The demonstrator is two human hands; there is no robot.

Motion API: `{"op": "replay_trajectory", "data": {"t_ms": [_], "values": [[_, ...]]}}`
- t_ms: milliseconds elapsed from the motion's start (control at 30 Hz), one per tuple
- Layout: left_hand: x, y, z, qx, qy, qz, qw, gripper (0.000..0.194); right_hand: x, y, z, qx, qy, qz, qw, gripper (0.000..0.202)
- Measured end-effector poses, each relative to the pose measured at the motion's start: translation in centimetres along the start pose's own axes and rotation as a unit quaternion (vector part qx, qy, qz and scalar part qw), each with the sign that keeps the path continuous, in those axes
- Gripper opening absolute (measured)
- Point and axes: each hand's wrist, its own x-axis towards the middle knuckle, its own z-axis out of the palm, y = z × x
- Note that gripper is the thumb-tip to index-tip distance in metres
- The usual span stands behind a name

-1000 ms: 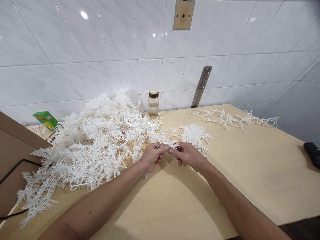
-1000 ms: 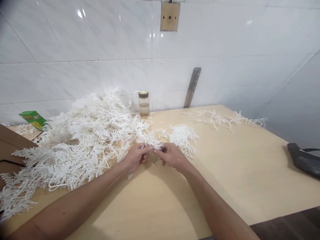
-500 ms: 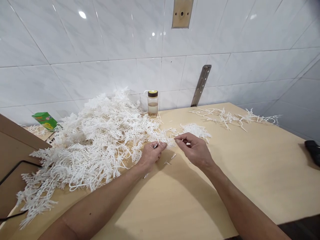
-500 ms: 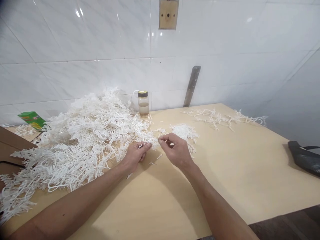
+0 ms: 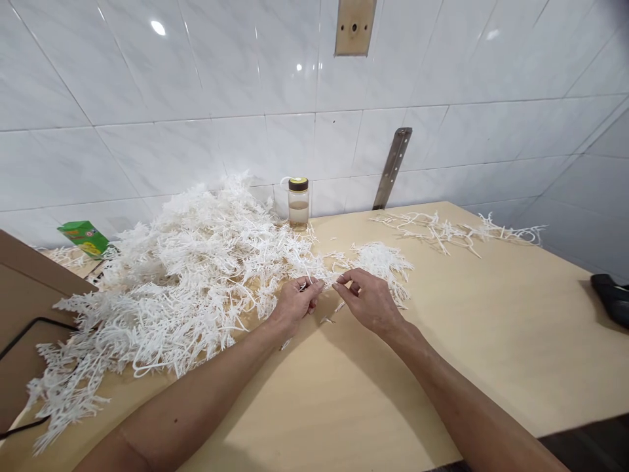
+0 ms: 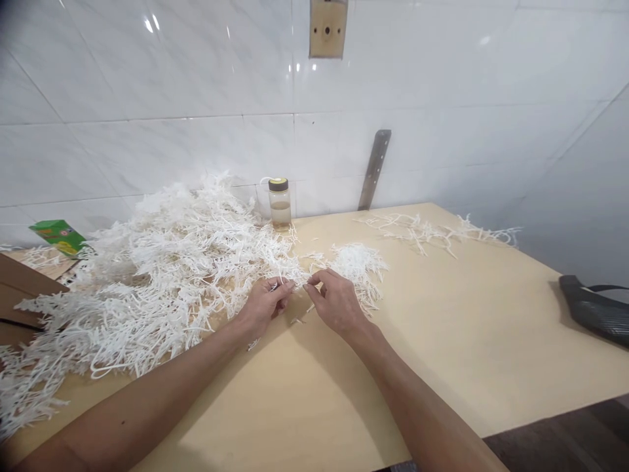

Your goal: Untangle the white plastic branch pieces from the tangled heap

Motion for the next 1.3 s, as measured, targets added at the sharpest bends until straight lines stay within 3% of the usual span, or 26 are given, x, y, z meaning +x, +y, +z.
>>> {"op": "replay_trajectory", "data": {"t_ms": [233, 433, 933, 1300], "values": [[0.2, 0.0, -0.3, 0.007, -0.025, -0.031, 0.999, 0.039, -0.1, -0.1, 0.2, -0.007, -0.009, -0.006, 1.0, 0.012], [-0.1, 0.4, -0.1, 0.02, -0.037, -0.008, 0.999, 0.045, -0.1, -0.5, 0.0, -0.008, 0.004, -0.002, 1.0, 0.013], [-0.2, 0.4, 0.0, 0.03, 0.001, 0.009, 1.0, 0.045, 0.1, -0.8, -0.8, 0.068, -0.055, 0.066, 0.994, 0.026], [-0.3, -0.5, 0.5, 0.099, 0.068, 0.059, 0.991, 0.037, 0.0, 0.9, 1.2, -0.125, 0.034, -0.011, 0.992, 0.017]]}}
